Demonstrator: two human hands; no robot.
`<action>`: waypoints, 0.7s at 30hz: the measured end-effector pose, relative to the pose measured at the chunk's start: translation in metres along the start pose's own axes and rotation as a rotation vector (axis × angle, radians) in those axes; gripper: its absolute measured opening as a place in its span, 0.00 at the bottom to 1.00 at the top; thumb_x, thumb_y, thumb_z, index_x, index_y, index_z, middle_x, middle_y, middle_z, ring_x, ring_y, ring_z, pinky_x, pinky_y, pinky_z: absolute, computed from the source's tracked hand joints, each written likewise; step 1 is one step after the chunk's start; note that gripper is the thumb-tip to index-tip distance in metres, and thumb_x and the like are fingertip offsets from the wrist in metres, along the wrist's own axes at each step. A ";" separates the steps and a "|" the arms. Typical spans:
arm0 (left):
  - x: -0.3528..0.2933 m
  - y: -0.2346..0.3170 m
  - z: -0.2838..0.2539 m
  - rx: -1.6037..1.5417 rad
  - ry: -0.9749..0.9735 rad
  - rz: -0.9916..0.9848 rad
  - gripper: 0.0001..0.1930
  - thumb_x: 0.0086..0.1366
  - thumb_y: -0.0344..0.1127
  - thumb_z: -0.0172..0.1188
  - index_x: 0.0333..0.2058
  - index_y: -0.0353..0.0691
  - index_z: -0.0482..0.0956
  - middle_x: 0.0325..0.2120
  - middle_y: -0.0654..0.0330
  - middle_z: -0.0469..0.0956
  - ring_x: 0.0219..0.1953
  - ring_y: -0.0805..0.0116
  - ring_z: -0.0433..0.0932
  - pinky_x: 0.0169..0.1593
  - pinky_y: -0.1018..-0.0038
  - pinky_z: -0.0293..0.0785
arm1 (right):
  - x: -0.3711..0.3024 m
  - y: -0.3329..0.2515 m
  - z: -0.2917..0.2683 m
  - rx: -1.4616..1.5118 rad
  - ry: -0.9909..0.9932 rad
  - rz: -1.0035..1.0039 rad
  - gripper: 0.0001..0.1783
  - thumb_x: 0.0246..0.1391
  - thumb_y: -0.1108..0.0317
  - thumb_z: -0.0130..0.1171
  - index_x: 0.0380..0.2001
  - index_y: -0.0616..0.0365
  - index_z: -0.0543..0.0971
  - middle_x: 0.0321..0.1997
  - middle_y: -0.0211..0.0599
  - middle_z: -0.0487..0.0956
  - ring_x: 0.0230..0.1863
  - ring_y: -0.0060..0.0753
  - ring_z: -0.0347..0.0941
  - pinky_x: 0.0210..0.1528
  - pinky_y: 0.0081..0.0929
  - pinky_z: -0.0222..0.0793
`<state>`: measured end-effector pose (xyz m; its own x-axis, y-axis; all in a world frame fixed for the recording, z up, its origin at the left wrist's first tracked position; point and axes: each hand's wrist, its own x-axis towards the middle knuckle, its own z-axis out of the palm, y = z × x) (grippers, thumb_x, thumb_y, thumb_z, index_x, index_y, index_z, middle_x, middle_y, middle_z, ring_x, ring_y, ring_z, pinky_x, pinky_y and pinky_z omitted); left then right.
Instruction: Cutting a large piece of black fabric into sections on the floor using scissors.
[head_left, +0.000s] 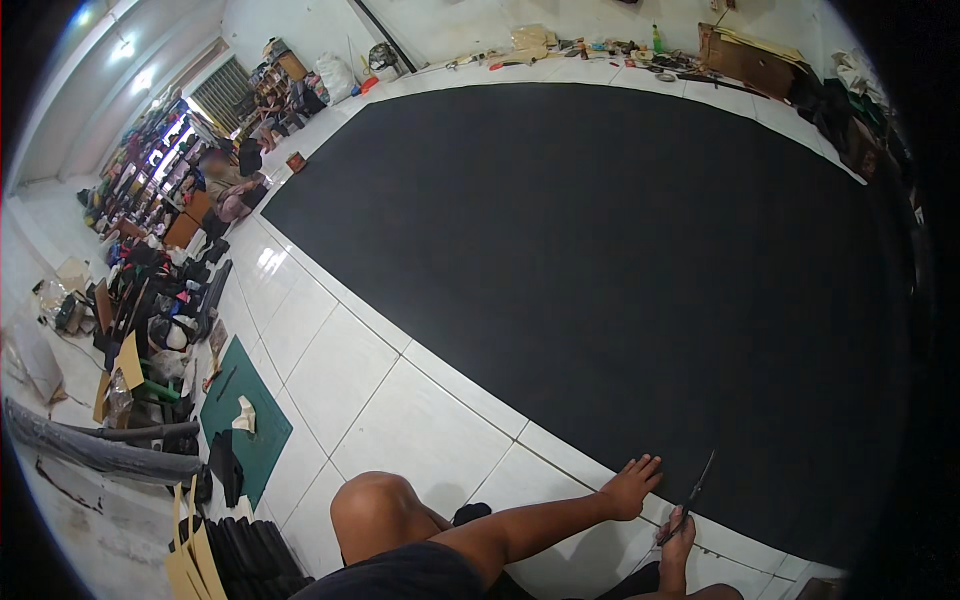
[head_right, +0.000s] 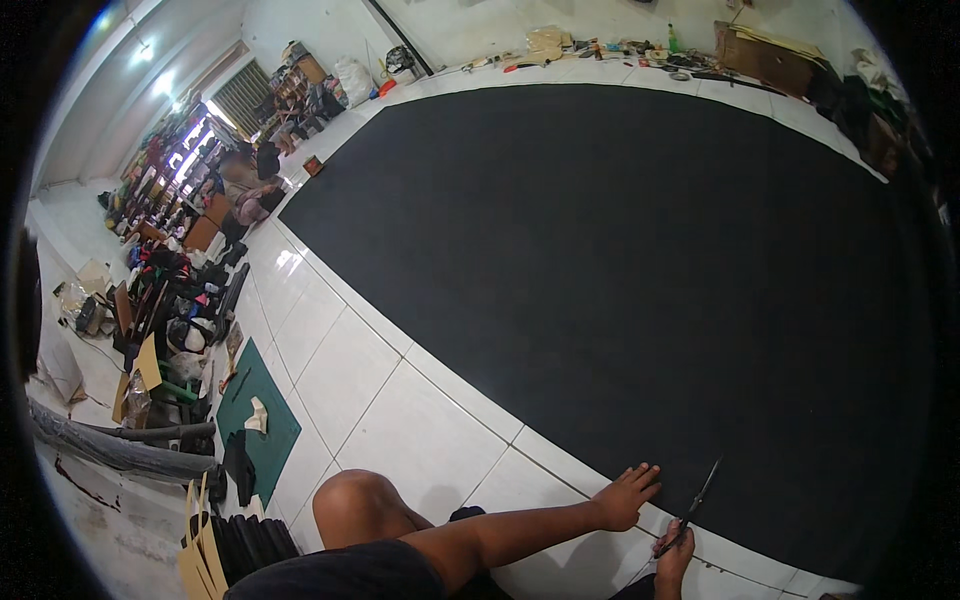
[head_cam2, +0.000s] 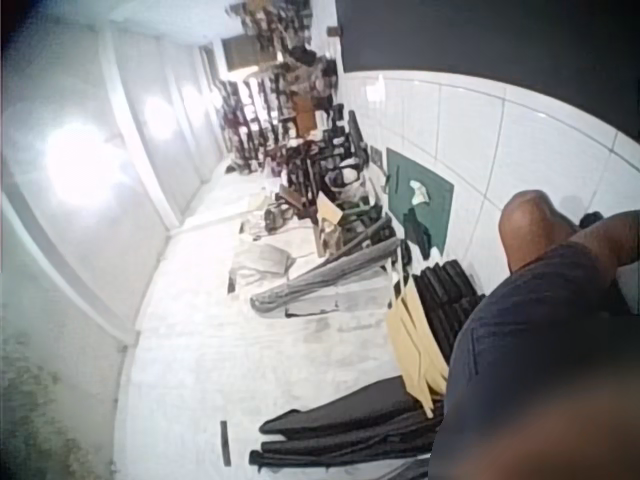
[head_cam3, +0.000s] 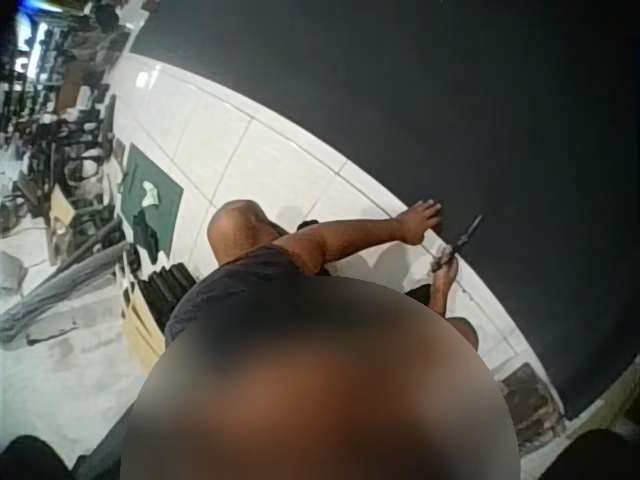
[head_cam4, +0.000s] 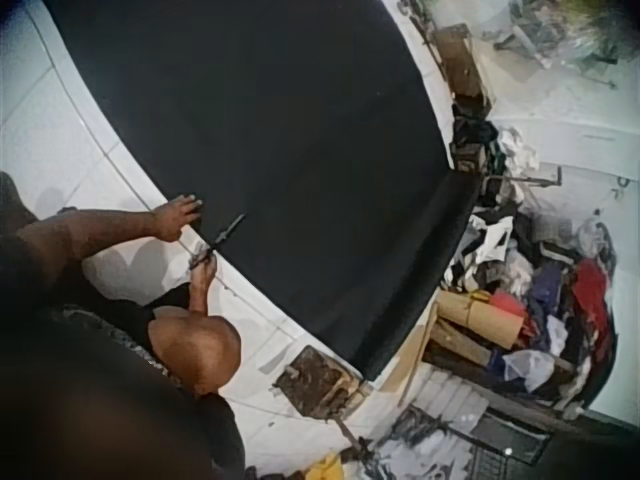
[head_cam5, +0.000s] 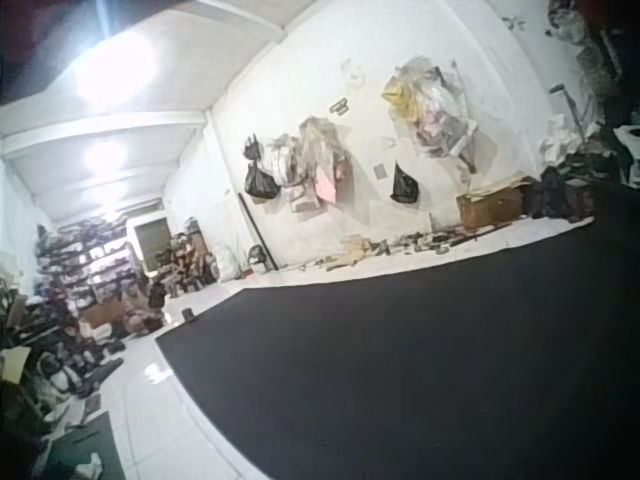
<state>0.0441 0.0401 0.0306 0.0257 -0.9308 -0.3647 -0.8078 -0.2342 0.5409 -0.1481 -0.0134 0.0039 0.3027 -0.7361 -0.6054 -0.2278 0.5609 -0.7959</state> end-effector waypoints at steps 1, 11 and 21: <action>0.000 -0.002 0.001 0.001 0.005 0.000 0.36 0.52 0.26 0.54 0.62 0.32 0.58 0.68 0.42 0.44 0.71 0.44 0.42 0.70 0.53 0.43 | -0.001 -0.002 0.002 -0.013 0.001 -0.006 0.18 0.63 0.52 0.54 0.28 0.53 0.67 0.16 0.24 0.65 0.14 0.18 0.62 0.15 0.18 0.58; 0.000 -0.003 0.001 -0.011 0.011 0.010 0.37 0.51 0.26 0.54 0.63 0.32 0.57 0.68 0.41 0.45 0.71 0.43 0.42 0.70 0.52 0.43 | 0.004 -0.003 -0.002 -0.078 -0.029 -0.027 0.20 0.62 0.47 0.53 0.28 0.53 0.68 0.16 0.25 0.64 0.15 0.20 0.62 0.18 0.20 0.59; -0.002 0.003 -0.005 -0.021 0.020 0.005 0.37 0.51 0.26 0.54 0.63 0.37 0.58 0.68 0.42 0.43 0.71 0.43 0.40 0.70 0.52 0.41 | 0.003 -0.005 0.003 -0.098 -0.007 -0.057 0.20 0.63 0.48 0.52 0.27 0.54 0.68 0.16 0.26 0.65 0.14 0.20 0.62 0.18 0.20 0.60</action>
<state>0.0443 0.0400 0.0373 0.0337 -0.9374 -0.3467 -0.7956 -0.2352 0.5584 -0.1433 -0.0175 0.0058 0.3239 -0.7629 -0.5596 -0.2999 0.4782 -0.8255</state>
